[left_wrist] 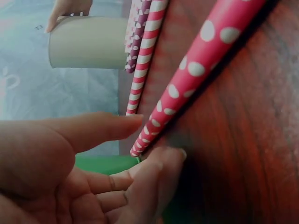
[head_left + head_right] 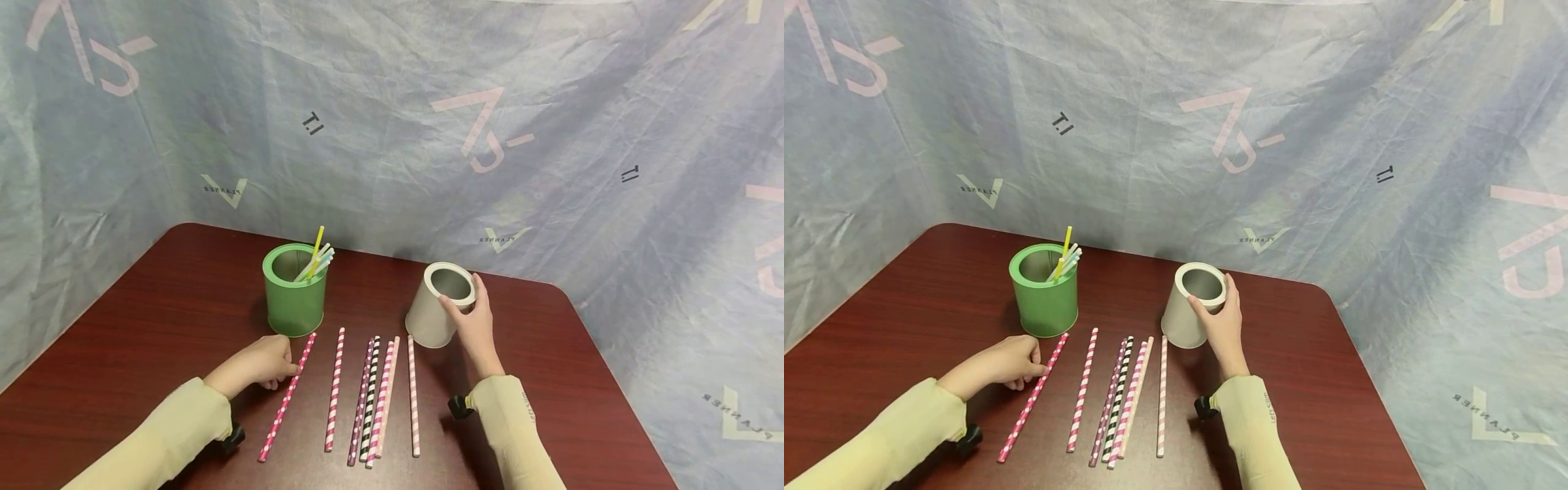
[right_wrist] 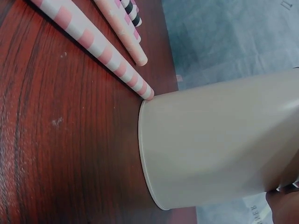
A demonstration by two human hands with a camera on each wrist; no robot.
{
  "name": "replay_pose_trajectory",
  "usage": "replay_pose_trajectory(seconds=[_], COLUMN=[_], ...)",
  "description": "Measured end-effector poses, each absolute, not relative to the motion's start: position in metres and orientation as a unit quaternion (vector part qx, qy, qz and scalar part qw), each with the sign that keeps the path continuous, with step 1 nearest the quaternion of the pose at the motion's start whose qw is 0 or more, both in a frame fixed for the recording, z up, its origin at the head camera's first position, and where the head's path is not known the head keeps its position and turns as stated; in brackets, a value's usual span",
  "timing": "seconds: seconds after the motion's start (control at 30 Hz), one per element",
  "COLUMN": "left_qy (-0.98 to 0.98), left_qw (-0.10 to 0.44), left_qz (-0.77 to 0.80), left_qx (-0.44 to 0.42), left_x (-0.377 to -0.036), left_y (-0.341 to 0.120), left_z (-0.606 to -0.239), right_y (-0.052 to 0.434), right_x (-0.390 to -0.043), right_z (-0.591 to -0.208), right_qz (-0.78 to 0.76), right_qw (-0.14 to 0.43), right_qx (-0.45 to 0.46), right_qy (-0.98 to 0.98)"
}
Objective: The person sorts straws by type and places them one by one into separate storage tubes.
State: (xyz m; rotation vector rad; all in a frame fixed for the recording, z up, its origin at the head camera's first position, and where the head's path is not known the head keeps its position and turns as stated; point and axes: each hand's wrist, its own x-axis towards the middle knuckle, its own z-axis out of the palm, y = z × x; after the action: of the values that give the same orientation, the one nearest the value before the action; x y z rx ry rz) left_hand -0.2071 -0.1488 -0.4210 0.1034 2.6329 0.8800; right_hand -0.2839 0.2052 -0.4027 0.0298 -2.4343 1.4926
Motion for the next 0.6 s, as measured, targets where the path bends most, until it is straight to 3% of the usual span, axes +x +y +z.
replay_pose_trajectory(seconds=[0.27, 0.6], left_qy=[0.924, 0.929], left_qw=[0.206, 0.198], left_qz=[0.318, 0.309], left_qx=[0.058, 0.052], left_x=[-0.216, -0.217], left_y=[-0.142, -0.137], left_z=[-0.423, -0.425], right_y=[0.205, 0.206], right_x=[-0.282, -0.284], right_z=[-0.4, -0.403], right_qz=[0.513, 0.515], right_qw=[0.139, 0.142], right_qx=[0.011, 0.01], right_qy=[-0.847, -0.845])
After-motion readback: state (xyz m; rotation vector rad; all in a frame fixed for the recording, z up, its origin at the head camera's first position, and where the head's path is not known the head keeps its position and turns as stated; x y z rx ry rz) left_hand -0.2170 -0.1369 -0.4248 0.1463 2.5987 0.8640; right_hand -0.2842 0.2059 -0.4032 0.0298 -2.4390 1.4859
